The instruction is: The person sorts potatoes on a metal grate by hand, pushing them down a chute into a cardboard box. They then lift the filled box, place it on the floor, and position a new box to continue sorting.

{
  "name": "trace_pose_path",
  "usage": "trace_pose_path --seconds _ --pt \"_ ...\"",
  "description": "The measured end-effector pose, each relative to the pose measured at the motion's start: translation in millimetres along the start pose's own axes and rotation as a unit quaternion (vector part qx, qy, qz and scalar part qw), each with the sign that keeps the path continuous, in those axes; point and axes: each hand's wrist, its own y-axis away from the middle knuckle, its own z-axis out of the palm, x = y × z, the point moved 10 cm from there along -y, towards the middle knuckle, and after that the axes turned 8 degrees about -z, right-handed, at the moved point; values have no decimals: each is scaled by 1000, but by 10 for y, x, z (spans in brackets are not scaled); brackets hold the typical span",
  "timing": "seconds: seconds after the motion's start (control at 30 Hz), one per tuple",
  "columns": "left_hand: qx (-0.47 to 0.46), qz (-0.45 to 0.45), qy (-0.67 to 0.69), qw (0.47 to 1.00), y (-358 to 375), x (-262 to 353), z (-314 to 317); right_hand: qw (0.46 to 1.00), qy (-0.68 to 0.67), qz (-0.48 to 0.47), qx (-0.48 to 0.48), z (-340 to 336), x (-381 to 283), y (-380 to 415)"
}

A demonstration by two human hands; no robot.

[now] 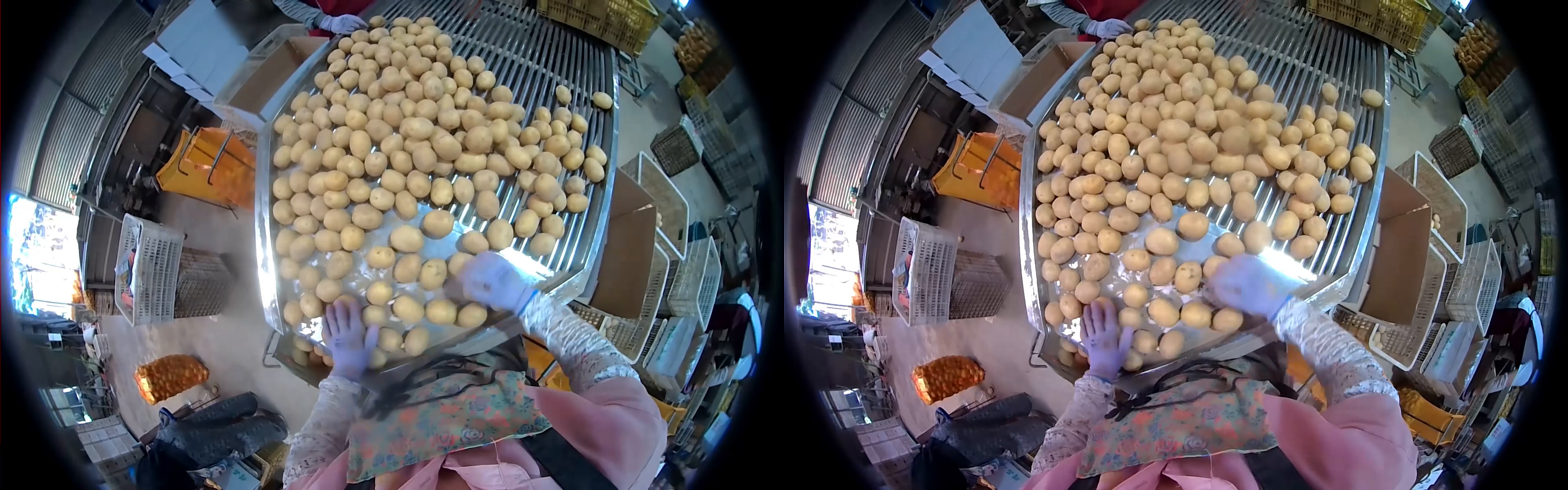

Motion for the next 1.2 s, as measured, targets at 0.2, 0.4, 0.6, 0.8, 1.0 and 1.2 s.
trace_pose_path --seconds 0.2,0.4,0.6,0.8,1.0,1.2 --pt "40 -10 -50 998 -301 706 315 936 242 244 79 -496 1568 -384" --pt "-35 170 -35 984 -128 1326 397 945 160 282 47 88 1305 -497" --pt "-26 181 17 983 -342 1018 354 976 181 106 -58 154 213 -122" --pt "-18 130 54 990 -72 531 253 981 174 -11 -89 541 -215 312" --pt "-83 1 -22 996 86 -140 -259 991 49 -37 -117 1011 -931 -228" --pt "98 -70 -36 992 -254 -629 -45 988 3 -134 -81 1630 -1419 -394"
